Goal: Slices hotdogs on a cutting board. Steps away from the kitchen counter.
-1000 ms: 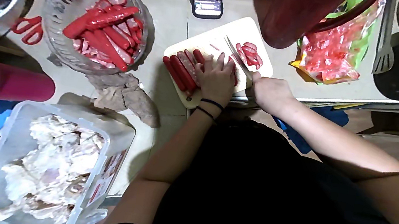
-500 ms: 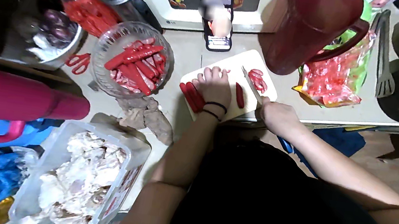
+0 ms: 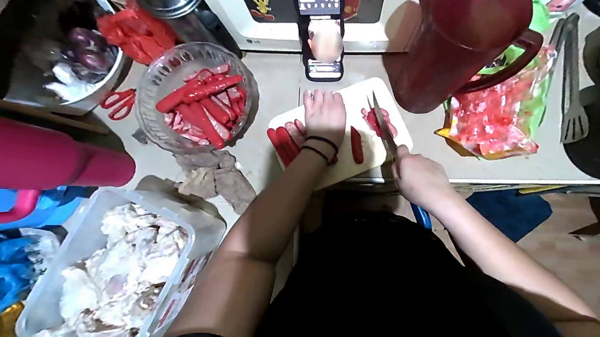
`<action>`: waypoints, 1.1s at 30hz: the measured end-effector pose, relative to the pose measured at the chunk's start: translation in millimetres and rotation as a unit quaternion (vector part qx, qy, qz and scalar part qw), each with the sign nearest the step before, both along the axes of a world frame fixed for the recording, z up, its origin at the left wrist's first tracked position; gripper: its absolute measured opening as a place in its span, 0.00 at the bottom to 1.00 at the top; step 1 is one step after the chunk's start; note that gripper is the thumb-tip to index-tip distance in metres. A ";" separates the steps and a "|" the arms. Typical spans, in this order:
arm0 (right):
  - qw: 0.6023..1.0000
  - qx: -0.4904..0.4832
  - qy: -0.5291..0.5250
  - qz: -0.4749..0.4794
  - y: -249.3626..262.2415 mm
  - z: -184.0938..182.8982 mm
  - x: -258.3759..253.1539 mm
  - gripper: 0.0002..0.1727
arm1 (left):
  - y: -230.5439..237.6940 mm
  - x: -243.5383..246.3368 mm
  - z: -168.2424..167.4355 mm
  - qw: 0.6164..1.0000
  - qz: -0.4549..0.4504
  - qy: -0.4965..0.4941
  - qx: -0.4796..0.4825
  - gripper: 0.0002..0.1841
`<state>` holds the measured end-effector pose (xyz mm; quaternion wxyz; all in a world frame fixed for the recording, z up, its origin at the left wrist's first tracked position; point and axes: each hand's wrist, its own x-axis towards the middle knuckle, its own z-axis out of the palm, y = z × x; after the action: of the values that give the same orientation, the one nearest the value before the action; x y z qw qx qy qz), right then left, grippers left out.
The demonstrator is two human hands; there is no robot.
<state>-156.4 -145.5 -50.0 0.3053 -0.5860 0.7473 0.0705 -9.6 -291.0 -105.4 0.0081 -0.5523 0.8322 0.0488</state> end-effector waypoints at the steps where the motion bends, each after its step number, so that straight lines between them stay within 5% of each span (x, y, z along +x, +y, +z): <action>1: 1.000 0.004 -0.004 -0.010 -0.4 1.2 -3.2 0.16 | 0.8 -2.0 1.9 1.000 0.006 -0.009 0.007 0.14; 11: 1.000 -0.006 -0.007 -0.029 4.0 3.1 -12.0 0.16 | 12.1 -9.6 30.1 0.976 -0.082 0.132 0.150 0.19; 17: 0.998 -0.029 0.014 0.057 1.5 -5.0 -3.4 0.16 | 46.7 23.3 28.6 0.991 -0.038 0.125 0.006 0.16; 23: 0.990 -0.027 0.062 0.121 -4.9 1.4 0.4 0.14 | 101.4 26.9 2.9 0.991 -0.093 0.090 0.026 0.24; 33: 0.983 0.023 0.111 0.146 -7.3 2.7 13.5 0.16 | 104.8 21.9 -15.8 0.990 -0.082 0.114 -0.016 0.23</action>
<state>-142.9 -152.8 -47.3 0.2202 -0.6705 0.6809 0.1958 12.2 -186.1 -121.2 -0.0916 -0.4732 0.8707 0.0977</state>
